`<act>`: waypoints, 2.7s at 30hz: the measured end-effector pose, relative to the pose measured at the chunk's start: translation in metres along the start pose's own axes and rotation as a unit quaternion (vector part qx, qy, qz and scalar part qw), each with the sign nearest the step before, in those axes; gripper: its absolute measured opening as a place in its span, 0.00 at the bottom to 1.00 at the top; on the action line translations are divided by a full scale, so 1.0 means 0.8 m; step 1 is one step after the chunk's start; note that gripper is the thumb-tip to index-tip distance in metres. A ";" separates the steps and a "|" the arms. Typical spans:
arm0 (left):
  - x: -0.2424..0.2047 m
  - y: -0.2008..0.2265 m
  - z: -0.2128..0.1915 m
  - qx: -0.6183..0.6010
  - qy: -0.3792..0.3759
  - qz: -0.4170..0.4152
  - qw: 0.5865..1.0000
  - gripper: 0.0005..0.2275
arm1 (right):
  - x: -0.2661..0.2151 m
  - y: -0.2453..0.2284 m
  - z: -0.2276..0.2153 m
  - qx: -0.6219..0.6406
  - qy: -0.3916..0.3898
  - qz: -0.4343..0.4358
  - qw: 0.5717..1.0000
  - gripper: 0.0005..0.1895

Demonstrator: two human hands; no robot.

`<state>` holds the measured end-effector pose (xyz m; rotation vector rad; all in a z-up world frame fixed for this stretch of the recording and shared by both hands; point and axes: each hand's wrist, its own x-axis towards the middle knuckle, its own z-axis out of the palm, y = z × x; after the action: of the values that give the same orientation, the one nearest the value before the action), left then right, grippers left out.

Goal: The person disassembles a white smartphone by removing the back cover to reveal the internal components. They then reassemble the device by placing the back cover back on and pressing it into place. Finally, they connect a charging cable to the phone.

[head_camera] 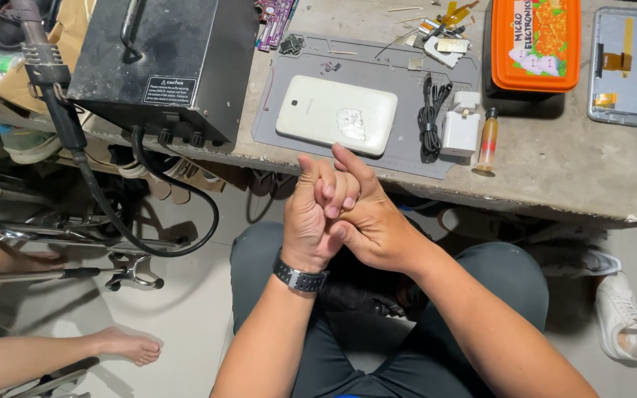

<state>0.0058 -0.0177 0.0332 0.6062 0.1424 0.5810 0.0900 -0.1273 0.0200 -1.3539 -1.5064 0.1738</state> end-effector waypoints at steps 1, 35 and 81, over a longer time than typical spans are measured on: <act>0.001 0.000 -0.004 0.000 0.000 0.000 1.000 0.27 | 0.000 0.001 -0.001 0.000 0.000 0.000 1.000 0.27; 0.016 -0.034 -0.046 0.253 0.101 -0.042 0.961 0.06 | -0.007 0.068 -0.091 -0.465 0.207 0.154 0.847 0.24; 0.023 0.061 -0.089 0.100 0.408 0.097 0.902 0.11 | 0.234 0.170 0.140 -0.442 0.101 0.186 0.871 0.21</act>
<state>-0.0226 0.0608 0.0037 0.5440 0.9531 1.0010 0.1298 0.1240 -0.0134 -2.3076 -1.1460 -0.4727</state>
